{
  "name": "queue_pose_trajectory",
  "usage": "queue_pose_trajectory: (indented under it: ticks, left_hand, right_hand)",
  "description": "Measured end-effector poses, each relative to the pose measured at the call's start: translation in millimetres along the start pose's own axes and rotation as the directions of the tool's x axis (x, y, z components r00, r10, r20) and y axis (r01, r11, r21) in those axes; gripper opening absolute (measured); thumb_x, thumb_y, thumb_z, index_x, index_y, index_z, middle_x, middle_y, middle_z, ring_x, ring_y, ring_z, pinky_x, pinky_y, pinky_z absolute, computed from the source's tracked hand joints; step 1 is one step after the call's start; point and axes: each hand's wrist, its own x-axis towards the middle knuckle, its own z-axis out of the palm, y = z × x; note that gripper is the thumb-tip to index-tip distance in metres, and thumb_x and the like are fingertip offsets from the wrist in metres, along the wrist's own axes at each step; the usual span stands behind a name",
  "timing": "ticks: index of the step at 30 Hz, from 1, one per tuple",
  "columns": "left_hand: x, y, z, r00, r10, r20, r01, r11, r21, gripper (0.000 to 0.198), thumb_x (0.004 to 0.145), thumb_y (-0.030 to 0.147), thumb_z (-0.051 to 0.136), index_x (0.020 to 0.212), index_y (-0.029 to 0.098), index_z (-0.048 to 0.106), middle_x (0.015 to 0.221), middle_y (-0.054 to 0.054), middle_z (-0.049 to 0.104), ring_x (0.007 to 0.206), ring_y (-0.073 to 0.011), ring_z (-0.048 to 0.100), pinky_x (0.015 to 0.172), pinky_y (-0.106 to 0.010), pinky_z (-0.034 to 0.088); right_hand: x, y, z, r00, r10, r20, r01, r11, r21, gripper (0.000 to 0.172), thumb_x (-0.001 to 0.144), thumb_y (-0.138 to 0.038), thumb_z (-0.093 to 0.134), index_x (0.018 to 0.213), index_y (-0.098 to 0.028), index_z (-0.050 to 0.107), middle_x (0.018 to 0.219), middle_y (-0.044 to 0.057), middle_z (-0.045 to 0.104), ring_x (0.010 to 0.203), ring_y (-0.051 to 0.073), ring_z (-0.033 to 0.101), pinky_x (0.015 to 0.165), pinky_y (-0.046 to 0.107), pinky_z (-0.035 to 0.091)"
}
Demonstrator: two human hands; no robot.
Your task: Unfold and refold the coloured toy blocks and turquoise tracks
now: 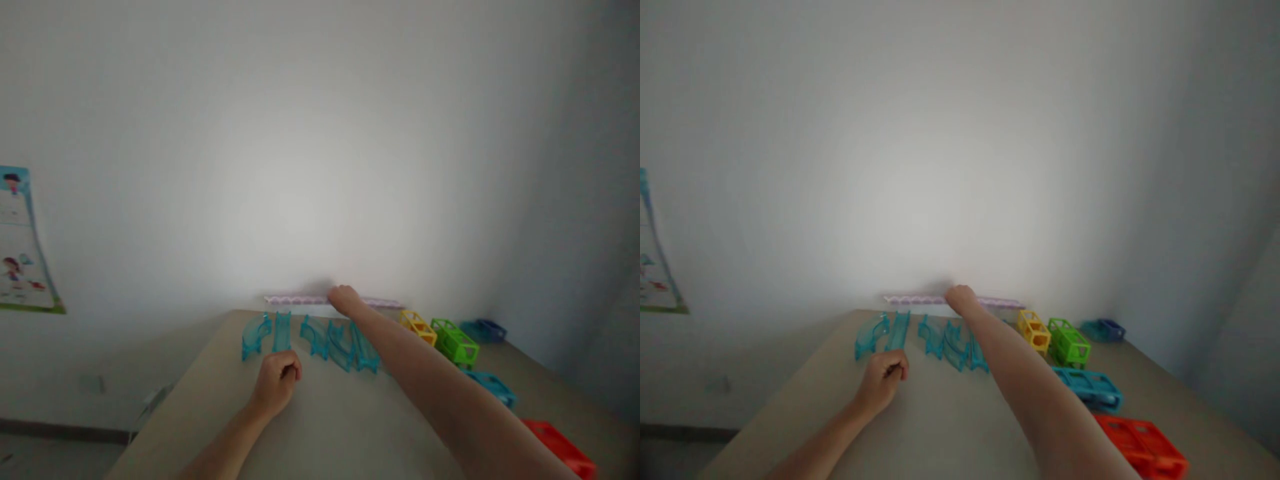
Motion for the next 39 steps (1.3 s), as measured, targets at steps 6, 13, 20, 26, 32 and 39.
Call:
queue_pose_trajectory:
  ticks: [6, 13, 20, 26, 32, 39]
  left_hand:
    - [-1, 0, -1.6, 1.000, 0.001, -0.020, -0.002, 1.000, -0.031, 0.022, 0.065, 0.006, 0.043, 0.050, 0.017, 0.054, 0.051, 0.000, 0.052, 0.051, -0.0113, 0.046, 0.052, -0.022, 0.030]
    - [-2, 8, 0.6, 0.945, -0.296, 0.137, 0.318, 0.741, -0.591, 0.031, 0.085, 0.043, 0.048, 0.102, 0.020, 0.058, 0.087, -0.003, 0.062, 0.040, -0.0079, 0.045, 0.033, -0.020, 0.029]
    - [-5, 17, -7.1, 0.707, -0.216, 0.673, 0.707, 0.256, -0.660, 0.059, 0.086, 0.060, 0.036, 0.103, 0.009, 0.061, 0.067, -0.006, 0.060, 0.043, -0.0133, 0.053, 0.031, -0.021, 0.036]
    - [-10, 17, -8.6, 0.682, -0.125, 0.720, 0.708, 0.359, -0.608, 0.040, 0.088, 0.041, 0.046, 0.097, 0.006, 0.064, 0.056, 0.000, 0.051, 0.032, -0.0068, 0.041, 0.030, -0.019, 0.033]
    - [-13, 26, 4.6, 0.742, -0.154, 0.653, 0.601, 0.583, -0.546, 0.029, 0.084, 0.037, 0.057, 0.095, 0.011, 0.062, 0.071, -0.003, 0.053, 0.052, -0.0093, 0.049, 0.038, -0.017, 0.041]
    - [-13, 27, -1.3, 0.701, -0.158, 0.695, 0.641, 0.566, -0.518, 0.030, 0.086, 0.037, 0.053, 0.094, 0.009, 0.062, 0.062, -0.005, 0.057, 0.048, -0.0121, 0.053, 0.040, -0.021, 0.042]
  right_hand:
    - [31, -9, -78, 0.987, -0.158, -0.003, 0.157, 0.981, -0.114, 0.013, 0.090, -0.023, 0.055, 0.096, -0.012, 0.062, 0.099, 0.011, 0.062, 0.093, 0.022, 0.059, 0.082, 0.037, 0.046]
    - [-31, -40, -161, 0.807, -0.029, -0.589, 0.307, 0.874, 0.377, 0.018, 0.088, -0.031, 0.054, 0.091, -0.014, 0.059, 0.079, 0.003, 0.061, 0.065, 0.012, 0.054, 0.061, 0.026, 0.043]
    - [-125, 1, -84, 0.825, 0.498, -0.267, 0.179, 0.217, 0.960, 0.029, 0.080, -0.045, 0.063, 0.086, -0.017, 0.056, 0.055, -0.007, 0.042, 0.042, 0.006, 0.035, 0.036, 0.017, 0.030]
    - [-153, 15, -30, 0.827, 0.555, -0.087, 0.065, 0.060, 0.996, 0.036, 0.076, -0.048, 0.067, 0.094, -0.019, 0.057, 0.061, -0.006, 0.044, 0.047, 0.007, 0.040, 0.038, 0.017, 0.034]
    - [-175, -22, -1, 0.901, 0.403, 0.162, -0.192, 0.035, 0.981, 0.054, 0.069, -0.048, 0.073, 0.105, -0.015, 0.051, 0.068, -0.002, 0.054, 0.049, 0.011, 0.051, 0.039, 0.023, 0.045]
    - [-180, -24, 5, 0.949, 0.260, 0.180, -0.196, 0.038, 0.980, 0.046, 0.074, -0.047, 0.070, 0.098, -0.014, 0.049, 0.066, 0.000, 0.057, 0.052, 0.013, 0.055, 0.046, 0.025, 0.047]
